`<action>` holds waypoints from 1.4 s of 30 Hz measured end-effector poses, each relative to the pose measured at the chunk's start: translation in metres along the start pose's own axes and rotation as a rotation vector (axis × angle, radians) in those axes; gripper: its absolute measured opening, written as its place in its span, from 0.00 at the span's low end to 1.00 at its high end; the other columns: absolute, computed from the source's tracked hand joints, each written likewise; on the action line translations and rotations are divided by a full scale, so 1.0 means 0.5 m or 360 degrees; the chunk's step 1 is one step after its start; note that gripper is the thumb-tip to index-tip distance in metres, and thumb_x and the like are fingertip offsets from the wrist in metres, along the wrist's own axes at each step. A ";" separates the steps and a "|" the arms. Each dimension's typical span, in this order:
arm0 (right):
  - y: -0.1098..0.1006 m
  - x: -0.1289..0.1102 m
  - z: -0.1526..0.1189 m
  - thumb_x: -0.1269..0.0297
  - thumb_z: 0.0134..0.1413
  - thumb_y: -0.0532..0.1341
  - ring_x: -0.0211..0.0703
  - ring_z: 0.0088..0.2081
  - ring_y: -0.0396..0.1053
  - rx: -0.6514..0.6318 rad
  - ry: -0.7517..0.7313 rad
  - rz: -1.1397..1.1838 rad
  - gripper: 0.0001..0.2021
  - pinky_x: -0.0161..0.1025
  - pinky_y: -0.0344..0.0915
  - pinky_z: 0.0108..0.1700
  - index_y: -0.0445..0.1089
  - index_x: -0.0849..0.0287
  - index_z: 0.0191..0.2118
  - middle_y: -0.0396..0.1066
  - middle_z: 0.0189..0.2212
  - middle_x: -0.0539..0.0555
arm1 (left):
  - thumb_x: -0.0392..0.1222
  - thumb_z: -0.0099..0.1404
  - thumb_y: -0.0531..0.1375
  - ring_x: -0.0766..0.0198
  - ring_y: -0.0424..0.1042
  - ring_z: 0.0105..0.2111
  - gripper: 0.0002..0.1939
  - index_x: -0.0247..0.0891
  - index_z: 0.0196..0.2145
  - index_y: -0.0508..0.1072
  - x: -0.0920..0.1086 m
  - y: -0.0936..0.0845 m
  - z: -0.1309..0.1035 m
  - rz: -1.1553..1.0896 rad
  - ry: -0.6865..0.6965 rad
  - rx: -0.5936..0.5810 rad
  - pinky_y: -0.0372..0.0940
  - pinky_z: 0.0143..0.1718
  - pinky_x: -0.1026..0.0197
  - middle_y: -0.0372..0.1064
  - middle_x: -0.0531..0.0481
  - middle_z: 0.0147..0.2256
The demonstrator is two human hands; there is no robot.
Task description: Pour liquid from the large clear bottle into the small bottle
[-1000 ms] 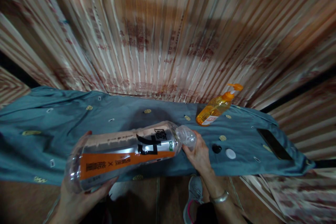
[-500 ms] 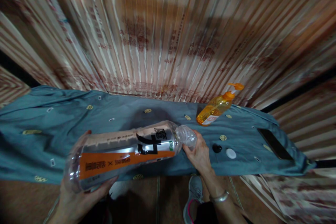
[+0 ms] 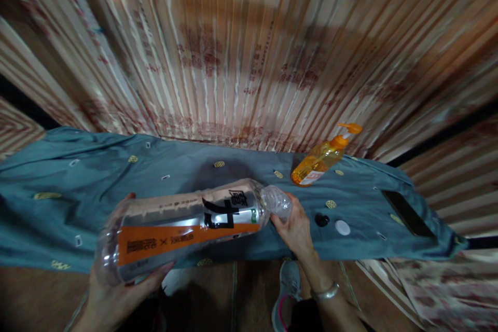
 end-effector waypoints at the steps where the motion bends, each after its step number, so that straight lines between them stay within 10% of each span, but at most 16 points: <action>1: 0.000 0.000 0.000 0.58 0.56 0.58 0.57 0.50 0.81 -0.0001 0.0002 0.0000 0.24 0.53 0.80 0.53 0.67 0.56 0.59 0.80 0.48 0.60 | 0.48 0.61 0.70 0.41 0.84 0.48 0.48 0.47 0.75 0.58 0.001 0.000 0.000 0.0001 -0.0006 0.0003 0.82 0.48 0.42 0.80 0.43 0.56; 42: 0.002 0.004 0.003 0.48 0.54 0.62 0.59 0.48 0.81 -0.0018 0.0014 -0.0028 0.29 0.52 0.80 0.51 0.66 0.56 0.59 0.81 0.47 0.60 | 0.52 0.57 0.72 0.39 0.83 0.51 0.48 0.39 0.71 0.62 -0.028 -0.006 0.002 0.0173 0.0188 0.0010 0.83 0.48 0.40 0.79 0.36 0.56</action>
Point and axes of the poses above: each hand's wrist, its own z-axis towards the middle knuckle, its own y-axis out of the palm, x = y × z, the point moved 5 cm from there along z, towards the middle knuckle
